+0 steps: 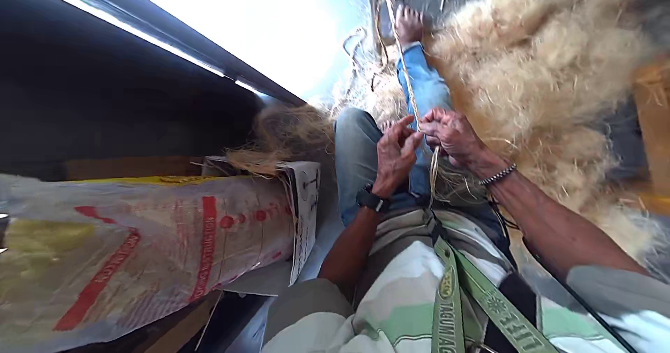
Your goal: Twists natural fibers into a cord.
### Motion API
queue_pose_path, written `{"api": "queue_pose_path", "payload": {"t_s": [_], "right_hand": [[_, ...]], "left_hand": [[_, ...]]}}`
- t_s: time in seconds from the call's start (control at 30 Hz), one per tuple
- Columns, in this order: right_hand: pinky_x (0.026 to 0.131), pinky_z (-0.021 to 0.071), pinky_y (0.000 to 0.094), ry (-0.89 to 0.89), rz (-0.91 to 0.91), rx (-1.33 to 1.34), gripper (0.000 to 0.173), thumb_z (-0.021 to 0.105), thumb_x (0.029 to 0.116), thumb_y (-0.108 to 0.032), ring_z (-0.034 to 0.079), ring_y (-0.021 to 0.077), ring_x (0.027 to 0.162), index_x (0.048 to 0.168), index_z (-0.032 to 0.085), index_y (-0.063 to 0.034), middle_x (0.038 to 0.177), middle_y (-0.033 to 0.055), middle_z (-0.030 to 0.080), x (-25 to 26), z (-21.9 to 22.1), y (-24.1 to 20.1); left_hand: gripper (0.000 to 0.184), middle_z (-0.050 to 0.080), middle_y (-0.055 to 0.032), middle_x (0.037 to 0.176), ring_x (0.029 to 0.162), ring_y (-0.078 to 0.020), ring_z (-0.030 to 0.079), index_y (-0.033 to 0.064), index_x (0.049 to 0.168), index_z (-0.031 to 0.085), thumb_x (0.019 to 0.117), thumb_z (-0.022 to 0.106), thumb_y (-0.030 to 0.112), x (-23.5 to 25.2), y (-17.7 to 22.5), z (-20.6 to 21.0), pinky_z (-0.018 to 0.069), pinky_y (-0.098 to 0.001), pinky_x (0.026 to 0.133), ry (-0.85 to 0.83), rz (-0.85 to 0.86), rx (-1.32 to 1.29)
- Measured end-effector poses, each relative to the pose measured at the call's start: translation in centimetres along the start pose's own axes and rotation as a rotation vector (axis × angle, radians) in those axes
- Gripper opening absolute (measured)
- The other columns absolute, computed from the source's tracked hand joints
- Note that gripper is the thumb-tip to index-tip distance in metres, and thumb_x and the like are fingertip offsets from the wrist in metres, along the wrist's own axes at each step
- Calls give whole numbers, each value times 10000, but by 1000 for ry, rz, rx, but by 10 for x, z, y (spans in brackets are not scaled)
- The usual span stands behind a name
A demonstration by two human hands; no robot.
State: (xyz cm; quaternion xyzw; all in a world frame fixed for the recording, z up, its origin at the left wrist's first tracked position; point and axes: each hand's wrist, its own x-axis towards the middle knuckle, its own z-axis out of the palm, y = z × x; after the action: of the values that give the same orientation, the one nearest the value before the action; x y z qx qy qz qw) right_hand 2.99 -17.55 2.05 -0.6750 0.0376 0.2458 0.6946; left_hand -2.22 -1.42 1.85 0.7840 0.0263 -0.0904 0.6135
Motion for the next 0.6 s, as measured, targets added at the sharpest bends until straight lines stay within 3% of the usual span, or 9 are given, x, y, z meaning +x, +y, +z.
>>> {"api": "queue_pose_path", "payload": {"t_s": [0.07, 0.2, 0.27, 0.3, 0.4, 0.43, 0.6], "right_hand": [[404, 308, 192, 0, 0, 66, 84, 547, 1008, -65, 362, 26, 431, 941, 586, -100, 564, -60, 446, 0, 1, -1], [390, 301, 166, -19, 9, 119, 134, 539, 1017, -37, 365, 8, 418, 906, 569, -105, 549, -65, 451, 0, -2, -1], [398, 305, 165, -27, 0, 129, 131, 544, 1014, -41, 363, 8, 423, 909, 571, -114, 547, -75, 439, 0, -2, 0], [399, 308, 167, -28, -2, 127, 121, 549, 1012, -42, 364, 10, 423, 917, 572, -113, 545, -75, 437, 0, -3, 0], [410, 317, 175, -15, -25, 102, 102, 558, 996, -28, 363, 11, 428, 929, 579, -103, 554, -75, 441, 1, -2, 2], [413, 321, 175, -13, -40, 88, 100, 564, 992, -26, 368, 10, 432, 928, 583, -99, 560, -75, 452, 1, -2, 3], [437, 374, 189, -43, -117, 9, 66, 587, 978, -33, 428, 25, 454, 931, 610, -74, 598, -55, 524, 3, -4, 4]], "left_hand": [[346, 696, -107, 911, 663, -176, 625, 92, 1373, 599, 1030, 582, 135, -3, 1, 1, 548, -323, 590, -20, 2, -83], [220, 647, -90, 812, 589, -128, 594, -3, 1205, 643, 1045, 513, 76, 2, 12, 6, 541, -272, 572, -4, -18, -207], [192, 625, -75, 764, 546, -112, 587, -16, 1150, 647, 1043, 508, 59, 10, 10, 7, 551, -265, 536, 23, -49, -237], [177, 618, -61, 750, 553, -97, 563, -15, 1103, 669, 1029, 522, 48, 15, 4, 9, 516, -253, 528, 58, -43, -215], [205, 687, -58, 888, 830, -107, 614, 4, 1006, 732, 978, 530, 20, 29, -11, 10, 497, -306, 789, 119, -3, -80], [217, 685, -64, 887, 867, -124, 615, 4, 985, 729, 963, 514, 14, 29, -11, 10, 488, -329, 825, 127, -1, -63], [211, 633, -3, 759, 654, -38, 557, 2, 929, 699, 921, 489, -21, 28, -11, 8, 465, -219, 608, 162, 53, -191]]}}
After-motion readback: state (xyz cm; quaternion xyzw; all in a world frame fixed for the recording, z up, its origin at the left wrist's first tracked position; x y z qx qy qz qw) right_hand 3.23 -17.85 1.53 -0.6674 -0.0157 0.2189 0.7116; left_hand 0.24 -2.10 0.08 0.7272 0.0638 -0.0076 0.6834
